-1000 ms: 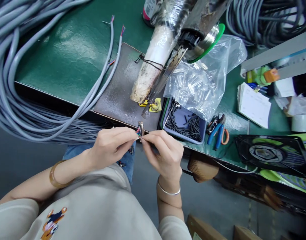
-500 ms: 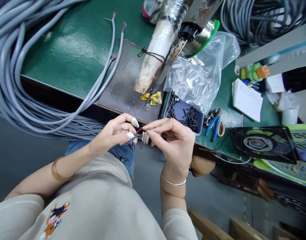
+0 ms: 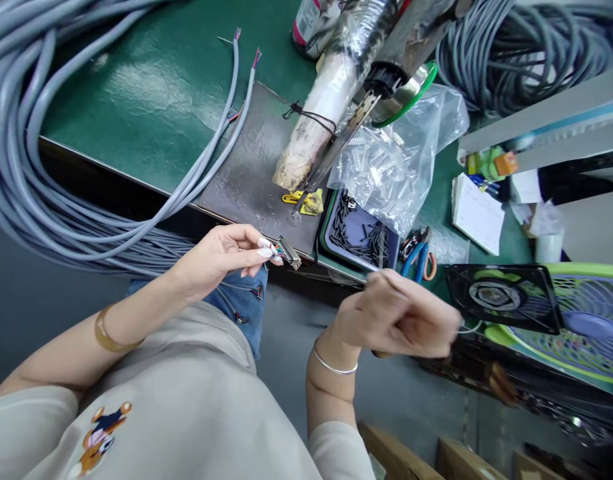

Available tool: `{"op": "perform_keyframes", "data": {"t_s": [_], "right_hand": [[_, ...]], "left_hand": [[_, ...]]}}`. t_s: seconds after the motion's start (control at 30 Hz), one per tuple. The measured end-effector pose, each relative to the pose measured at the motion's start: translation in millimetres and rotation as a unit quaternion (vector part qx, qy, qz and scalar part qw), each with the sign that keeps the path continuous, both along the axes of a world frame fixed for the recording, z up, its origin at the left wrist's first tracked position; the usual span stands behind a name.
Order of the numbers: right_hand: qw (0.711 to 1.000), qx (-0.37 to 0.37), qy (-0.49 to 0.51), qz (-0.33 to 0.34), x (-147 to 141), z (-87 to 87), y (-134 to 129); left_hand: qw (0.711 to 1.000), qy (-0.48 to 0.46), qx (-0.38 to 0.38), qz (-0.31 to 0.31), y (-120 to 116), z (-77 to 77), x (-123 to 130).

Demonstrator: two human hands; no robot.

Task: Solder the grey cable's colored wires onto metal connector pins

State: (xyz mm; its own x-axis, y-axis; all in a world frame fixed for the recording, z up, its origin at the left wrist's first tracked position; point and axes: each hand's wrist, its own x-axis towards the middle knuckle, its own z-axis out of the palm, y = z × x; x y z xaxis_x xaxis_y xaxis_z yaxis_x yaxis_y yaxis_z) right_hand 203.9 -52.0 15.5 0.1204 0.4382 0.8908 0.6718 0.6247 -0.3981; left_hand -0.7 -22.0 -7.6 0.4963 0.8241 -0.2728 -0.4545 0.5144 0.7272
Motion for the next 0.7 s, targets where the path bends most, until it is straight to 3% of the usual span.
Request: {"op": "perform_keyframes", "data": {"t_s": [0.03,0.07,0.1,0.17,0.27,0.37,0.57,0.7], "right_hand": [[0.995,0.077,0.058,-0.022,-3,2.6,2],[0.991,0.094,0.085,-0.032,-6,4.6,3],[0.992,0.082,0.095,-0.034,-9,5.7,2],[0.996,-0.037,0.067,-0.041,-16,4.3,-2],[0.99,-0.131,-0.048,-0.032,-21,-4.3,-9],[0.976,-0.162,-0.143,0.01,-23,-14.2,-9],[0.979,-0.193,-0.059,0.024,-28,-27.7,5],[0.982,-0.181,-0.054,0.015,-32,-30.4,9]], "left_hand": [[1.0,0.012,0.003,0.016,0,-0.6,1],[0.999,0.027,0.008,0.032,1,-0.9,2],[0.998,0.042,0.013,0.047,2,-1.0,3],[0.995,0.066,0.023,0.067,3,-0.9,5],[0.992,0.081,0.043,0.081,6,-0.9,8],[0.989,0.088,0.075,0.092,7,-2.1,10],[0.979,0.114,0.127,0.115,10,-5.7,15],[0.963,0.166,0.15,0.147,14,-5.0,19]]}}
